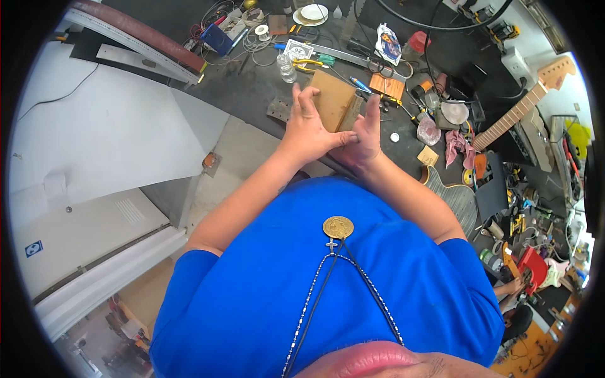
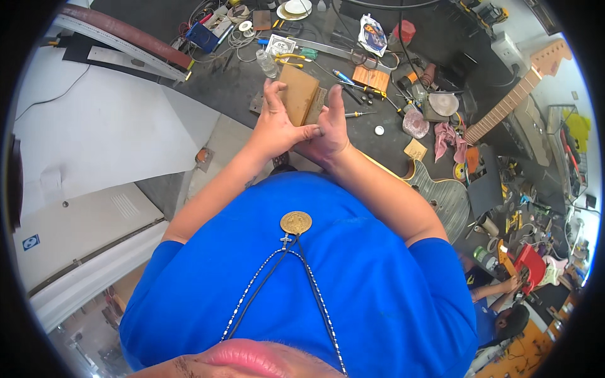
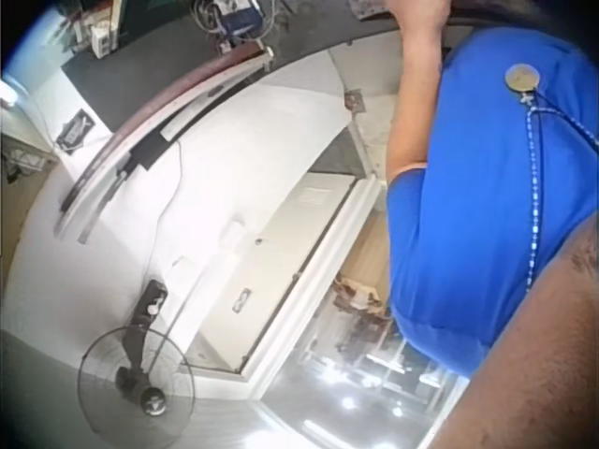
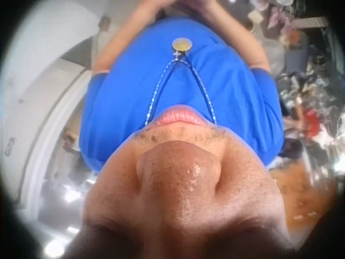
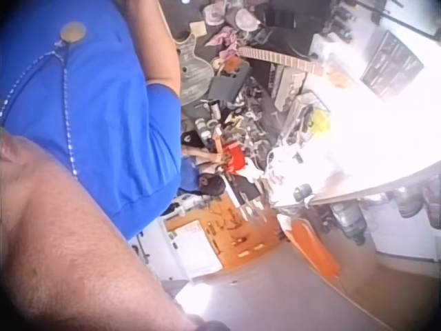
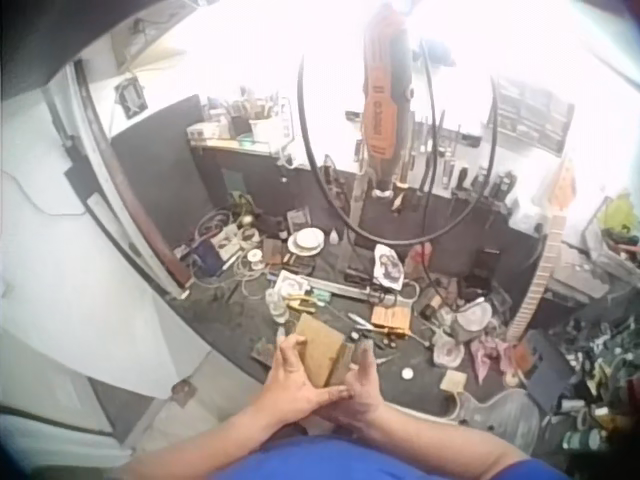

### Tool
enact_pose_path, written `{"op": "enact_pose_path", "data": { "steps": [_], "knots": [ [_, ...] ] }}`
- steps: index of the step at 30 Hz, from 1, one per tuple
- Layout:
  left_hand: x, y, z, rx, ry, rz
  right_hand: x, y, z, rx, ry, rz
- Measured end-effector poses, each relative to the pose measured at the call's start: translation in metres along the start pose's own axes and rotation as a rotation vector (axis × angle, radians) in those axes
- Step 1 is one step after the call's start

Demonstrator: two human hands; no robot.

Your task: The person wraps sandpaper around a wooden block by hand and sands a guitar headstock using the sandpaper-wrapped block.

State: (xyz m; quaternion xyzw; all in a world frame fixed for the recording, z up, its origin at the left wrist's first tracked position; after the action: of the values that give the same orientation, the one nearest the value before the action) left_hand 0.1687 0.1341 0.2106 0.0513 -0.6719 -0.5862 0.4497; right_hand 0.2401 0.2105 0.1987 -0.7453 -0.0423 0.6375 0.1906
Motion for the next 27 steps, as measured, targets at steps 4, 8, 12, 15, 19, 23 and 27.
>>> {"op": "enact_pose_path", "data": {
  "steps": [4,8,12,15,19,23,27],
  "knots": [
    [-0.004,0.003,0.007,0.138,-0.072,-0.144,-0.01,-0.003,-0.003,-0.012,-0.045,-0.128],
    [-0.008,-0.001,0.004,0.141,-0.027,-0.042,-0.012,-0.004,-0.004,0.0,-0.001,-0.153],
    [-0.007,0.003,0.002,0.116,0.052,0.084,-0.021,-0.008,-0.005,0.015,-0.004,-0.12],
    [-0.003,0.014,0.002,0.115,0.081,0.125,-0.017,-0.011,-0.004,0.032,0.023,-0.079],
    [0.005,0.029,0.003,0.055,0.074,0.218,-0.014,-0.011,-0.008,-0.001,-0.004,0.018],
    [0.008,0.042,0.005,0.069,-0.03,0.226,-0.007,-0.013,-0.009,0.037,-0.112,-0.051],
    [0.009,0.034,0.016,0.107,0.002,0.153,0.009,-0.011,-0.005,0.03,0.013,-0.022]
  ]
}}
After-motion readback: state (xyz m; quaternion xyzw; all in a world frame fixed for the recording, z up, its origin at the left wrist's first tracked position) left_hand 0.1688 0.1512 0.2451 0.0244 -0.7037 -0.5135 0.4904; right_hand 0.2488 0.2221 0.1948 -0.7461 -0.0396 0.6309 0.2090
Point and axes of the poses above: each hand's wrist, its own z-axis towards the middle knuckle, its own x-axis out of the back of the hand, y = z × x, the point moved 7 cm from there along z, towards the middle knuckle, and after that the axes turned 9 degrees about -z, right-handed, at the moved point
